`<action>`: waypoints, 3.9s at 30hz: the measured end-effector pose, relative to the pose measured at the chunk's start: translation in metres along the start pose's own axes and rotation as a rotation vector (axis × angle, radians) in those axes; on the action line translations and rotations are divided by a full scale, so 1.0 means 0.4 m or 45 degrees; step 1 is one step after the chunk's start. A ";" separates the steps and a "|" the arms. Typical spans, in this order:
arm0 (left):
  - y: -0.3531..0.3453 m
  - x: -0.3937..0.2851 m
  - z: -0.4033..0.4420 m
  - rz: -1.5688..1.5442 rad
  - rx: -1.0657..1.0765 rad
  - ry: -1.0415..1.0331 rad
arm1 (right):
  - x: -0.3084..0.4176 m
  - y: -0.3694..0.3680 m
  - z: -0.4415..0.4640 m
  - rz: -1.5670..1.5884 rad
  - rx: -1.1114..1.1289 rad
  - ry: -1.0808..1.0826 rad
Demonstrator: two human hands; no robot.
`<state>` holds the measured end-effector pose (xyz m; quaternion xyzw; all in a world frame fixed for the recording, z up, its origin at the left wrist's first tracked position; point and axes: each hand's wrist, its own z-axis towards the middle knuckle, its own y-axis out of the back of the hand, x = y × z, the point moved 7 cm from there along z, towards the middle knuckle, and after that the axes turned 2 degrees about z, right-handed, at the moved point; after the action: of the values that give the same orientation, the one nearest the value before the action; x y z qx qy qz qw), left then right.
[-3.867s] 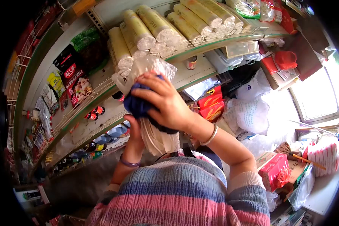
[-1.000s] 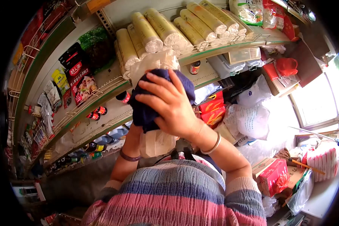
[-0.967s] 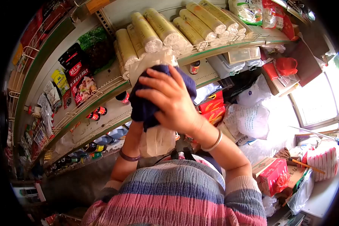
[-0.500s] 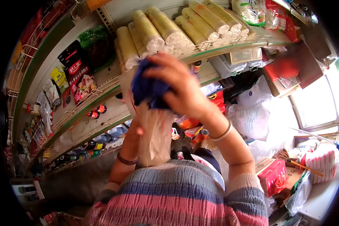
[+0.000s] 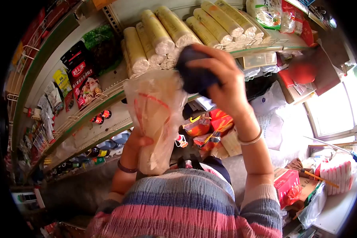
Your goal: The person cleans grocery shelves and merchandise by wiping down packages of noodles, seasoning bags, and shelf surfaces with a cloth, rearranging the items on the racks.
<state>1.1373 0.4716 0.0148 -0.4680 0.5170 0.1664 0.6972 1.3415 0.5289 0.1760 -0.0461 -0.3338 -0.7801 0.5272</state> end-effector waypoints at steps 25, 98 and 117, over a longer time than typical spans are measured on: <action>0.028 -0.035 -0.001 -0.685 -0.299 -0.122 | -0.011 -0.083 0.023 0.523 0.044 -0.252; 0.178 -0.215 0.017 -0.505 -0.693 -0.942 | 0.299 -0.273 -0.136 0.011 0.392 0.158; 0.186 -0.303 -0.027 -0.525 -0.835 -1.020 | 0.227 -0.363 -0.185 0.592 0.788 -0.207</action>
<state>1.0284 0.5309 0.0850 -0.6520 0.0302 0.3435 0.6752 1.1985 0.4472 0.0887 -0.0210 -0.5745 -0.4961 0.6506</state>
